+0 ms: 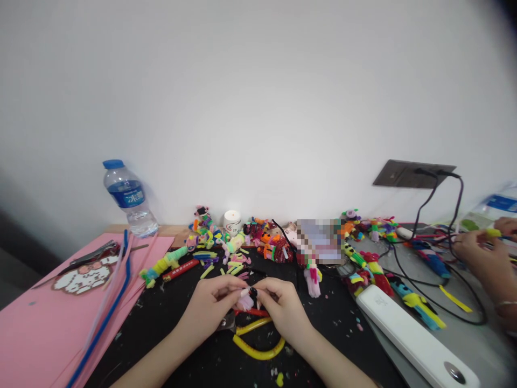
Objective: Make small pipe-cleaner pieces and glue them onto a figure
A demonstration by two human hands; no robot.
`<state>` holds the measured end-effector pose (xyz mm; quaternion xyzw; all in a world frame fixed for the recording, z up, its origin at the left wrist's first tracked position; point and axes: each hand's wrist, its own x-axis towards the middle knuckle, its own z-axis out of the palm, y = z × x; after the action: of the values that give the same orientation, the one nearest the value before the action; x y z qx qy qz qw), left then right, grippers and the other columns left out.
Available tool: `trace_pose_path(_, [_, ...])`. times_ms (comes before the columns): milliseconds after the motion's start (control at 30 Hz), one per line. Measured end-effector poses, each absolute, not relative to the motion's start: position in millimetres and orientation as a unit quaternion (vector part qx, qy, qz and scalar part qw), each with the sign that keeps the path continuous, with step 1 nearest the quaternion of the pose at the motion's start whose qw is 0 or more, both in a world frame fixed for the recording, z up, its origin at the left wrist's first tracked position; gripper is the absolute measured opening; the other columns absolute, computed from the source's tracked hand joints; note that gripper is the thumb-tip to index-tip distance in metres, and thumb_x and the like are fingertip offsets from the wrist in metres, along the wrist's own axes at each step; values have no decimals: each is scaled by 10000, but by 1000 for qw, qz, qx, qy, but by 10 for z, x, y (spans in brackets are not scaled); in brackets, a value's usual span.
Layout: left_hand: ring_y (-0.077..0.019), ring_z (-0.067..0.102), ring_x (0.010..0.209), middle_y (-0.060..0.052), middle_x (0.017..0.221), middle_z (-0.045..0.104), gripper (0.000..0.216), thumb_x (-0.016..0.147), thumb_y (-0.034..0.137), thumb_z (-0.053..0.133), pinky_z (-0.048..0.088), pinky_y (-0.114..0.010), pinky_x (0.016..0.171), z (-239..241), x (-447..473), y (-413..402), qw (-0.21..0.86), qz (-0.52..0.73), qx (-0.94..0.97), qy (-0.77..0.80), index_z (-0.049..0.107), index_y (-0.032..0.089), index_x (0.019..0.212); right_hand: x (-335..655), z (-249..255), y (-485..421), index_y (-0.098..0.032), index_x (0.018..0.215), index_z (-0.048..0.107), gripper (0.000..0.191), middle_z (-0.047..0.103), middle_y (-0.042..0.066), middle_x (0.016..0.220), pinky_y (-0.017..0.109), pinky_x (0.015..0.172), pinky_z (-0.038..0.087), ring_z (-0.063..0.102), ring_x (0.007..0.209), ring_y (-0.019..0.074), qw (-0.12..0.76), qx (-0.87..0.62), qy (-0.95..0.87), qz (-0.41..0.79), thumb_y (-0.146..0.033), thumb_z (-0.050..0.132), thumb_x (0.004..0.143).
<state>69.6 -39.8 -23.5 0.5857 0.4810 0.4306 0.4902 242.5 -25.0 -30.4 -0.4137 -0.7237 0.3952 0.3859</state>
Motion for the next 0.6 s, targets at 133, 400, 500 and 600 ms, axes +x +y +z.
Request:
trace_pose_path(133, [-171, 649, 613, -30, 666, 688, 143, 747, 240, 584, 509, -268, 604, -239, 695, -399, 483, 429, 587, 488, 652, 137, 819, 2428, -313, -246, -165, 717, 672, 198, 576, 2, 617, 213, 548, 374, 511, 572, 123, 384, -414, -728, 390, -113, 500, 801])
trace_pose_path(400, [-174, 644, 650, -35, 703, 688, 152, 738, 253, 587, 506, -260, 619, -250, 686, -374, 464, 430, 588, 504, 672, 136, 786, 2431, -321, -253, -154, 719, 669, 194, 556, -7, 589, 194, 525, 367, 502, 547, 106, 372, -410, -740, 382, -131, 505, 818])
trace_pose_path(500, [-168, 634, 646, -29, 691, 679, 154, 739, 265, 591, 501, -253, 615, -249, 684, -378, 457, 431, 588, 510, 679, 141, 757, 2430, -329, -245, -151, 721, 664, 196, 554, -11, 580, 185, 516, 371, 505, 532, 99, 366, -409, -742, 385, -128, 498, 824])
trace_pose_path(600, [-158, 625, 620, -20, 666, 672, 149, 743, 264, 588, 500, -246, 604, -241, 684, -383, 463, 430, 582, 512, 678, 145, 751, 2431, -330, -236, -150, 724, 668, 191, 560, -11, 574, 182, 514, 381, 512, 522, 98, 366, -411, -743, 380, -134, 506, 823])
